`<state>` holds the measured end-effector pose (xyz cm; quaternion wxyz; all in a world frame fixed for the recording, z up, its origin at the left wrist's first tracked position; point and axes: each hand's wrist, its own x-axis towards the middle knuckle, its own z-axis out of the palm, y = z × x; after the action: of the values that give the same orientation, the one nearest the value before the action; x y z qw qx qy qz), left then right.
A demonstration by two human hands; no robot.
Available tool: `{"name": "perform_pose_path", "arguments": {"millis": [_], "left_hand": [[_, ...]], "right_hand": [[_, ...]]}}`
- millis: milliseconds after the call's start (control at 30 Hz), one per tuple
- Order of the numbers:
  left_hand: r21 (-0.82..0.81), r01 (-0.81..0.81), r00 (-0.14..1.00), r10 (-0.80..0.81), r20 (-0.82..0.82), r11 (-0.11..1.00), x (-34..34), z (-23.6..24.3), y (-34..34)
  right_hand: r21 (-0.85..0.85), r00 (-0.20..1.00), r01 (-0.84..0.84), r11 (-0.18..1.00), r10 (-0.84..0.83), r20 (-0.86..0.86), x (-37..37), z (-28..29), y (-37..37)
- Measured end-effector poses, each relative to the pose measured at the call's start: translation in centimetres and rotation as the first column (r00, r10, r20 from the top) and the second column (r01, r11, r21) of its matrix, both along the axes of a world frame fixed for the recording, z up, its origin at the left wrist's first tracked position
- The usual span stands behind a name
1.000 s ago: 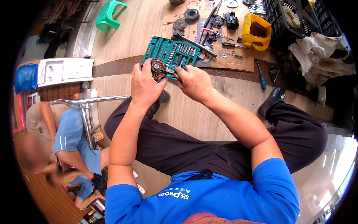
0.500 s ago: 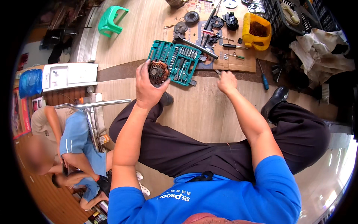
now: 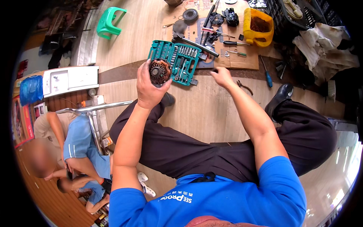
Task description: The person is disassembling an electric motor armature and housing by hand and using a screwdriver to remove internal components.
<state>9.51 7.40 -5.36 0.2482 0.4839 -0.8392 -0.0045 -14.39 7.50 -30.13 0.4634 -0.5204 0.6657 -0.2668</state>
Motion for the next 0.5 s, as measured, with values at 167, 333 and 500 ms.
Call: {"name": "perform_pose_path", "arguments": {"millis": [167, 333, 500], "left_hand": [[0.0, -0.008, 0.999, 0.008, 0.045, 1.0, 0.6, -0.2, 0.5], [0.006, -0.025, 0.999, 0.025, 0.037, 1.0, 0.5, -0.5, 0.2], [0.039, -0.07, 0.997, 0.069, 0.025, 0.997, 1.2, -1.2, 0.4]], "right_hand": [[-0.062, 0.943, -0.315, 0.947, 0.32, 0.093, 3.6, 7.3, -1.3], [0.17, 0.648, -0.744, 0.646, 0.76, -0.05, 3.3, 5.2, 0.5], [0.549, 0.601, -0.752, 0.364, 0.721, 0.345, 5.1, 5.7, 3.7]]}}
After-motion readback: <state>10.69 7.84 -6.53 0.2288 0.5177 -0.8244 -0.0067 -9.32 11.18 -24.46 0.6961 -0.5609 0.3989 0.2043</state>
